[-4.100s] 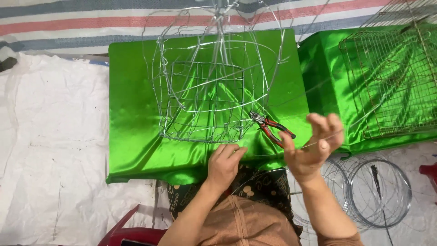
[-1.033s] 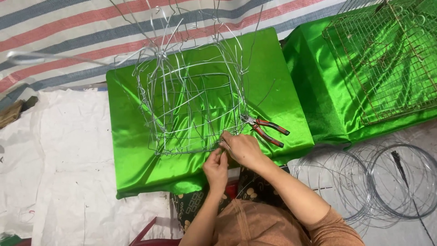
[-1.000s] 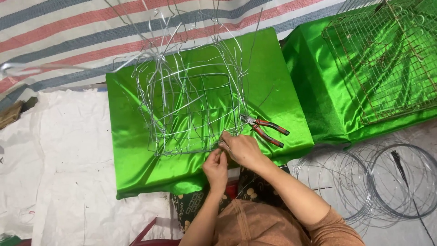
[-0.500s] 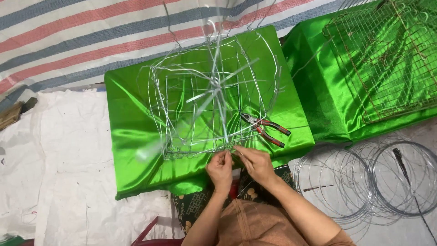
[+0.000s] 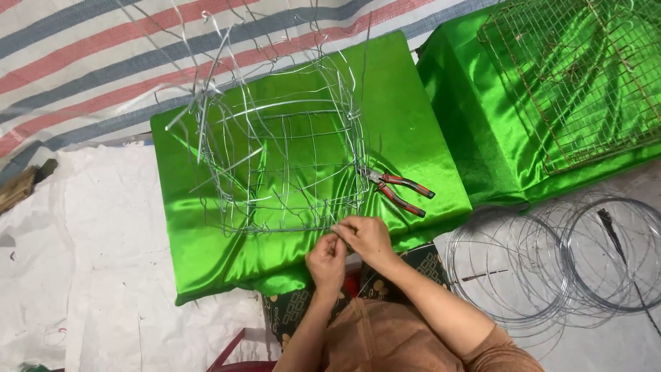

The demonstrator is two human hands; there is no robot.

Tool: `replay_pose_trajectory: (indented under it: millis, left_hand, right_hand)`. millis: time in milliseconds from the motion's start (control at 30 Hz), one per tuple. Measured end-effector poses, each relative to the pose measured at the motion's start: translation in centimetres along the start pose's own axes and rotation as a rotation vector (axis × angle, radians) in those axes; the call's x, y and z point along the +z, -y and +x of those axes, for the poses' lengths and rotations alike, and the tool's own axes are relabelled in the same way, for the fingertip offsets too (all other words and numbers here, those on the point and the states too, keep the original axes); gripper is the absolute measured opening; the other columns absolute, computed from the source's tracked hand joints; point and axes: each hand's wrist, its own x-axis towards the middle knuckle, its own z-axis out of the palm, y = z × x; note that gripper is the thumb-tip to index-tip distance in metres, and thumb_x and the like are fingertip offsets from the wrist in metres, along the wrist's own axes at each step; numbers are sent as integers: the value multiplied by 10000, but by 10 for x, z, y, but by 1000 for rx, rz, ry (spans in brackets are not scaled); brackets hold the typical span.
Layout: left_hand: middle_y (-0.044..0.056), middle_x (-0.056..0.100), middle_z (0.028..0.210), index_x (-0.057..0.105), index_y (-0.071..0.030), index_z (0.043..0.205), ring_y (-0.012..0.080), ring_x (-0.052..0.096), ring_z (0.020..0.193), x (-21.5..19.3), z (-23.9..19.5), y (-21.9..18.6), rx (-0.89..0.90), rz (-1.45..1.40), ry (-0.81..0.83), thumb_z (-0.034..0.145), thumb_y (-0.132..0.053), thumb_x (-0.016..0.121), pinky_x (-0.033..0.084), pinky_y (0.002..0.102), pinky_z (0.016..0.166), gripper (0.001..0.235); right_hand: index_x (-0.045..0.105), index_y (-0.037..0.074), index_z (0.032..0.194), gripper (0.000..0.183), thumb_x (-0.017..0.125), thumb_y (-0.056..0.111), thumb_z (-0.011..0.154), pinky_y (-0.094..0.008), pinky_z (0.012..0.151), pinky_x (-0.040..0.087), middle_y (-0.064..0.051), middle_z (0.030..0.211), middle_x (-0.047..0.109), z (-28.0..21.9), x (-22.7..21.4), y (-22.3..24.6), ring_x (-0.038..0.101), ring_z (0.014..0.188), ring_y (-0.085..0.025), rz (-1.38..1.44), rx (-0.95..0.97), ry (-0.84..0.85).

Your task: Reinforcing the joints of a wire frame structure by twisting thin metal wire using pliers.

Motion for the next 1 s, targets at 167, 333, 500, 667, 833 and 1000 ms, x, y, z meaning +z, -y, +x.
replay_pose_trajectory:
  millis: [167,333,500,667,833,1000]
  left_hand:
    - [53,708,699,741,-76,995,245,657,612,-10,9,-25,354,240,129,852,-82,738,532,361,590,144]
    - [-21,614,820,700,-159,969,228,620,751,-3,20,-17,650,511,72,835,-153,751,477,353,649,143]
    - [-81,608,797,707,-235,884,177,604,769,6,31,-4,809,600,-49,847,-193,735,460,350,753,62]
    - [-64,587,789,676,-215,795,187,585,753,5,35,-1,902,643,-84,924,-232,698,445,404,835,132]
    - [-69,565,766,669,-221,765,184,569,730,-7,39,-14,903,657,-90,919,-235,714,449,403,801,161]
    - [-69,555,777,681,-251,798,177,566,744,-4,46,-26,918,701,-102,949,-274,700,419,414,821,154]
  right_hand:
    - [743,178,800,230,664,336,947,-422,600,549,-97,639,705,14,2,-29,706,677,-348,-134,0,-30]
    - [680,169,793,304,596,394,979,-479,619,556,-121,654,689,17,-6,-18,705,724,-398,-312,-7,26]
    - [616,167,794,327,560,416,997,-500,597,555,-113,643,662,16,-7,-24,705,709,-395,-418,-27,8]
    - [589,176,801,312,563,417,998,-491,567,548,-120,599,628,23,17,-66,698,650,-382,-397,-102,-114]
    - [573,178,791,343,540,440,1009,-468,522,532,-110,577,607,22,11,-66,684,611,-360,-439,-149,-199]
    - [559,126,743,329,508,318,1005,-486,500,522,-136,542,604,1,-8,-39,661,537,-391,-527,-105,11]
